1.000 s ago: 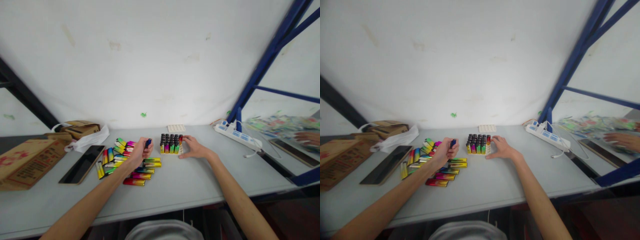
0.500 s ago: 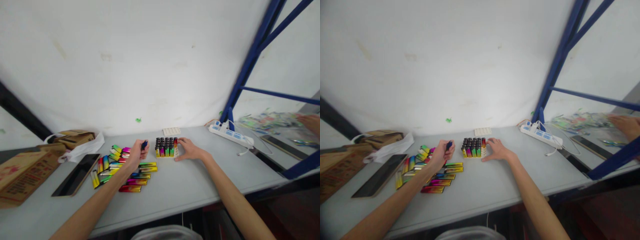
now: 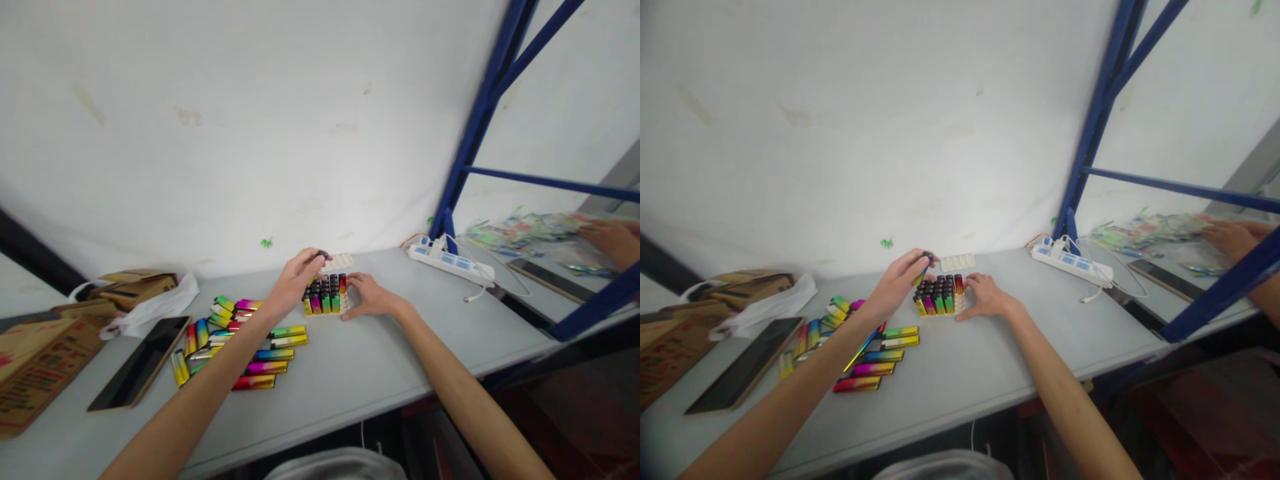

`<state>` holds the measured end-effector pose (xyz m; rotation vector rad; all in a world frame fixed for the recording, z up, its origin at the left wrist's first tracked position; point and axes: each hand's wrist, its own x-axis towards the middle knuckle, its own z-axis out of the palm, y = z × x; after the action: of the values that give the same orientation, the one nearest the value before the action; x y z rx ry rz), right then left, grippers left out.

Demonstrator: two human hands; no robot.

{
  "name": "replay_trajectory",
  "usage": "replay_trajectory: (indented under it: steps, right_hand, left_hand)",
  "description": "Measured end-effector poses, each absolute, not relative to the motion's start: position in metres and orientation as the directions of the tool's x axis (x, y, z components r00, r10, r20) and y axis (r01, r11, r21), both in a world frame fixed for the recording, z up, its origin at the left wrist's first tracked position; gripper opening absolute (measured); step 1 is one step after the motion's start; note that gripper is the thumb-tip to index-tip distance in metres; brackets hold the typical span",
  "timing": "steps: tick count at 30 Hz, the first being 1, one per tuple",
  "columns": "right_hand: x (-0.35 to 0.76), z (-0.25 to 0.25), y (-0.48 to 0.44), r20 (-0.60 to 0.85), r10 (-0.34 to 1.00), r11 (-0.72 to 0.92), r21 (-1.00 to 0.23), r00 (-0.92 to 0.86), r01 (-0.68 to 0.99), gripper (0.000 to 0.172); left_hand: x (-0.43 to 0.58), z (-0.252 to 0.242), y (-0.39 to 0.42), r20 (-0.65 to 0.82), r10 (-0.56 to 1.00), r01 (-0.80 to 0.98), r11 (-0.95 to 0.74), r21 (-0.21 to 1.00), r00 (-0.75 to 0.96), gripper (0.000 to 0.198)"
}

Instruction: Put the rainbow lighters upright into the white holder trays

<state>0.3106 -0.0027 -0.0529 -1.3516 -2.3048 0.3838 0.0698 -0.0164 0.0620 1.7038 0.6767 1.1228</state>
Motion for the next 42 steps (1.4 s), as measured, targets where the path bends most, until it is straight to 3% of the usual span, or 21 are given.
replay_trajectory:
  steps: [6,10,16,23,27,33,37,42]
  right_hand:
    - [0.311,-0.057,-0.001,0.248,0.867,0.498,-0.441,-0.432,0.747,0.087]
    - [0.311,-0.06,0.001,0.262,0.864,0.503,-0.448,-0.43,0.739,0.089]
    - [0.311,-0.061,0.002,0.261,0.866,0.501,-0.435,-0.428,0.748,0.101]
    - [0.312,-0.058,0.0,0.245,0.867,0.498,-0.466,-0.434,0.731,0.096]
    - [0.312,-0.055,-0.001,0.216,0.873,0.487,-0.461,-0.438,0.742,0.098]
    - [0.311,-0.054,-0.002,0.206,0.877,0.477,-0.468,-0.433,0.744,0.104]
    - [0.311,-0.055,-0.002,0.209,0.877,0.479,-0.465,-0.433,0.745,0.1]
    - [0.311,-0.056,-0.001,0.213,0.88,0.474,-0.456,-0.424,0.754,0.09]
  left_hand:
    - [0.099,0.054,0.006,0.374,0.708,0.151,-0.558,0.816,0.599,0.031]
    - [0.1,0.045,0.014,0.408,0.687,0.319,-0.675,0.666,0.602,0.027]
    - [0.104,0.051,0.015,0.393,0.608,0.322,-0.743,0.586,0.69,0.02]
    - [0.105,0.026,0.031,0.351,0.606,0.519,-0.795,0.315,0.714,0.017]
    - [0.107,0.026,0.033,0.312,0.588,0.501,-0.805,0.318,0.747,0.018]
    - [0.107,0.024,0.031,0.321,0.611,0.473,-0.777,0.415,0.723,0.015]
    - [0.105,0.019,0.03,0.32,0.622,0.497,-0.774,0.393,0.715,0.017]
    - [0.09,0.029,0.02,0.456,0.588,0.373,-0.795,0.479,0.668,0.035]
